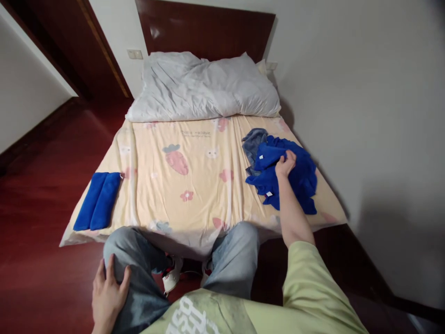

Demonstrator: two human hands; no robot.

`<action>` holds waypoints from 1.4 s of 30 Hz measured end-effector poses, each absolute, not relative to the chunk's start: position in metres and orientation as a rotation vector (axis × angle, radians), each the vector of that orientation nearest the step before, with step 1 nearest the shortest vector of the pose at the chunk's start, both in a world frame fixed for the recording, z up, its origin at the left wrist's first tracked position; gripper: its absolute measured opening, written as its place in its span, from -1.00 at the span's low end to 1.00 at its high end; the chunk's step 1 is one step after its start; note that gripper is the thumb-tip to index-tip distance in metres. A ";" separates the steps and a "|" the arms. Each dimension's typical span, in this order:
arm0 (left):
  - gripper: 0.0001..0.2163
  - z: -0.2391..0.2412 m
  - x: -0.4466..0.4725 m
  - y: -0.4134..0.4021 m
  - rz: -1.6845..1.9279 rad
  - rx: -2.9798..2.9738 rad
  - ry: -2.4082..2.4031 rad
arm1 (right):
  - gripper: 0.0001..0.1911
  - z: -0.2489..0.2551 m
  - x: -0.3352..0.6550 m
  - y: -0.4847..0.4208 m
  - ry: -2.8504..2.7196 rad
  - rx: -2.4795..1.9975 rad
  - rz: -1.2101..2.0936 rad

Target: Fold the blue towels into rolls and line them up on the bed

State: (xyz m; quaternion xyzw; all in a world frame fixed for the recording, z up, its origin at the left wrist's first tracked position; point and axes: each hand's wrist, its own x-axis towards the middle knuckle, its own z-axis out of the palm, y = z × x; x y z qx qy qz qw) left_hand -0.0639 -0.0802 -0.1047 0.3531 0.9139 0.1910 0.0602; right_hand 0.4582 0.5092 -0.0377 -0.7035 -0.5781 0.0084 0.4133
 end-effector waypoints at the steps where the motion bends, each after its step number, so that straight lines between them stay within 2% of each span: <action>1: -0.18 -0.103 -0.063 -0.080 0.588 1.061 2.763 | -0.41 -0.022 0.465 0.513 -1.389 -1.703 0.003; 5: -0.15 -0.097 -0.060 -0.080 0.578 1.056 2.741 | -0.39 0.053 0.486 0.520 -1.284 -1.429 -0.116; 9: -0.16 -0.096 -0.062 -0.083 0.609 1.121 2.714 | -0.43 0.137 0.491 0.511 -1.454 -1.045 -0.378; 11: -0.20 -0.099 -0.064 -0.086 0.639 1.158 2.704 | -0.38 0.174 0.481 0.499 -1.570 -0.804 -0.491; 16: -0.33 -0.101 -0.065 -0.090 0.770 1.225 2.674 | -0.38 0.225 0.412 0.436 -1.677 -0.571 -0.521; 19: -0.54 -0.079 -0.056 -0.083 0.963 1.339 2.565 | -0.43 0.225 0.350 0.377 -1.673 -0.635 -0.367; 22: -0.68 -0.032 -0.040 -0.067 1.213 1.426 2.314 | -0.55 0.211 0.288 0.313 -1.752 -0.669 -0.189; 27: -0.78 0.060 -0.018 -0.037 1.579 1.647 1.983 | -0.67 0.181 0.207 0.217 -1.905 -0.535 0.315; 30: -0.77 0.093 -0.008 -0.018 1.724 1.730 1.804 | -0.72 0.166 0.174 0.167 -1.986 -0.414 0.594; 33: -0.71 0.100 0.002 -0.002 1.754 1.847 1.711 | -0.72 0.154 0.151 0.127 -2.027 -0.302 0.784; 35: -0.79 0.095 0.006 0.004 1.740 1.904 1.763 | -0.69 0.149 0.144 0.109 -2.075 -0.223 0.803; 39: -0.86 0.078 -0.003 -0.005 1.665 1.857 1.935 | -0.67 0.147 0.146 0.096 -2.187 -0.174 0.644; 42: -0.93 0.067 -0.025 -0.025 1.462 1.796 1.950 | -0.70 0.150 0.157 0.101 -2.225 -0.241 0.473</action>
